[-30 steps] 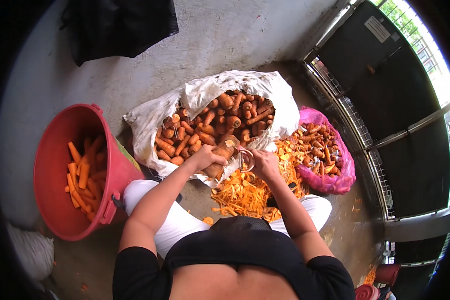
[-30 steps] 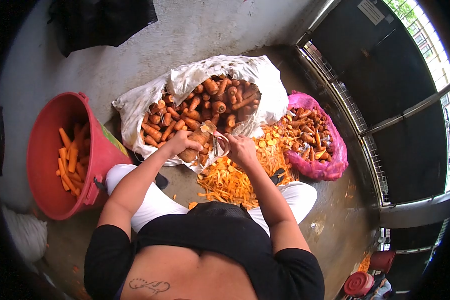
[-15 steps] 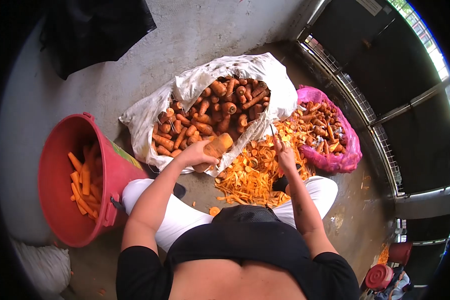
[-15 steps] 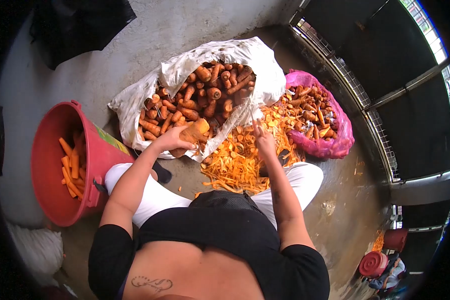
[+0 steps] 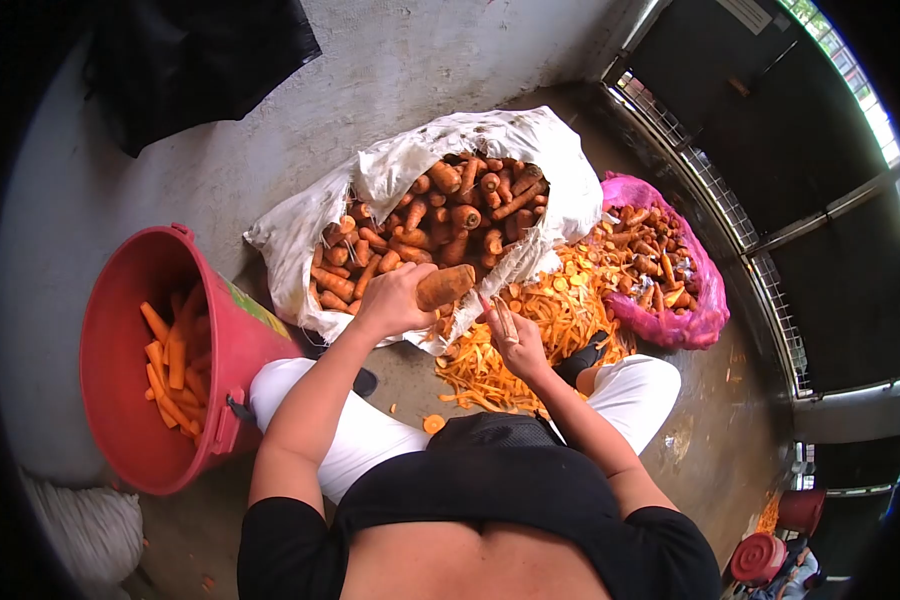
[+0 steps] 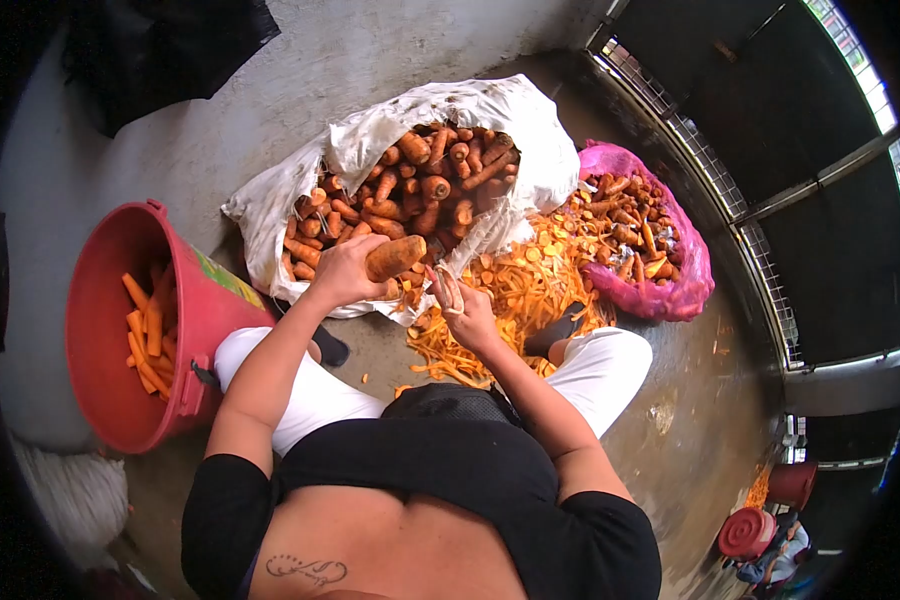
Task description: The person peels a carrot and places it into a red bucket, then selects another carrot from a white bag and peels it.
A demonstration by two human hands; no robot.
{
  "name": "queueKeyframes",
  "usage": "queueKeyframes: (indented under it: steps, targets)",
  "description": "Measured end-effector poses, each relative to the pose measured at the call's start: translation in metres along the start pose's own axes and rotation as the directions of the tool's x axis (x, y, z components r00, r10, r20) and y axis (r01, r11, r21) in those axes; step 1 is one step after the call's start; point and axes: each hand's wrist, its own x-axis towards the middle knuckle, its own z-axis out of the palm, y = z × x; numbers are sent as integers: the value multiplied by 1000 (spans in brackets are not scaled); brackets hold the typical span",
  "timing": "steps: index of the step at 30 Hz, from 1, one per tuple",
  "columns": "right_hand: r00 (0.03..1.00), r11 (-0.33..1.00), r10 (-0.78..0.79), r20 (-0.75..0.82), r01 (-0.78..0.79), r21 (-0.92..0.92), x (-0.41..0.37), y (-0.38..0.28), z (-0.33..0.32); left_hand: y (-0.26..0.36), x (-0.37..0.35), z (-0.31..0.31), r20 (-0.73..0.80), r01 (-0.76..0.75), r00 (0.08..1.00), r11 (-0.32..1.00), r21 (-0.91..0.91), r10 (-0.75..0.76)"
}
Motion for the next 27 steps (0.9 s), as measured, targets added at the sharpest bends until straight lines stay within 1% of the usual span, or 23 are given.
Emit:
queueKeyframes:
  steps: [1, 4, 5, 7, 10, 13, 16, 18, 22, 25, 27]
  targets:
    - [1000, 1000, 3, 1, -3, -3, 1, 3, 1, 0, -1, -1, 9, 8, 1000, 1000, 8, -8]
    - [1000, 996, 6, 5, -5, -84, 7, 22, 5, -2, -3, 0, 12, -2, 1000, 1000, -4, 2]
    - [1000, 998, 10, -13, -11, -64, 5, 27, 5, -2, -3, 1, 9, -4, 1000, 1000, -6, 4]
    - [999, 1000, 18, -45, -19, -20, 4, 7, 6, -3, -3, 3, 1, -6, 1000, 1000, -10, 6]
    - [996, 999, -49, -78, 49, 10, 4, 4, 10, -1, -3, 1, 14, 7, 1000, 1000, 12, -8]
    - [996, 999, -43, -77, 45, 19, 5, 10, 12, -2, -2, 2, 13, 20, 1000, 1000, 16, -20]
    - [997, 1000, -31, -76, 30, -8, 5, 7, 10, 1, 0, -1, 46, 44, 998, 998, 40, -46]
    - [997, 998, -54, -56, 52, -30, 6, 12, 8, 1, -1, 0, 4, 16, 1000, 999, 49, -16]
    - [997, 999, -39, -73, 38, -11, 5, 18, 10, -2, -5, 6, -65, -38, 997, 997, 67, 42]
    - [993, 993, -92, -66, 87, -79, 7, 22, 9, -1, -6, 7, -50, -8, 999, 1000, 12, 8]
    - [994, 991, -93, -52, 87, -106, 10, 25, 5, -1, -8, 12, -64, -5, 998, 998, -65, 1]
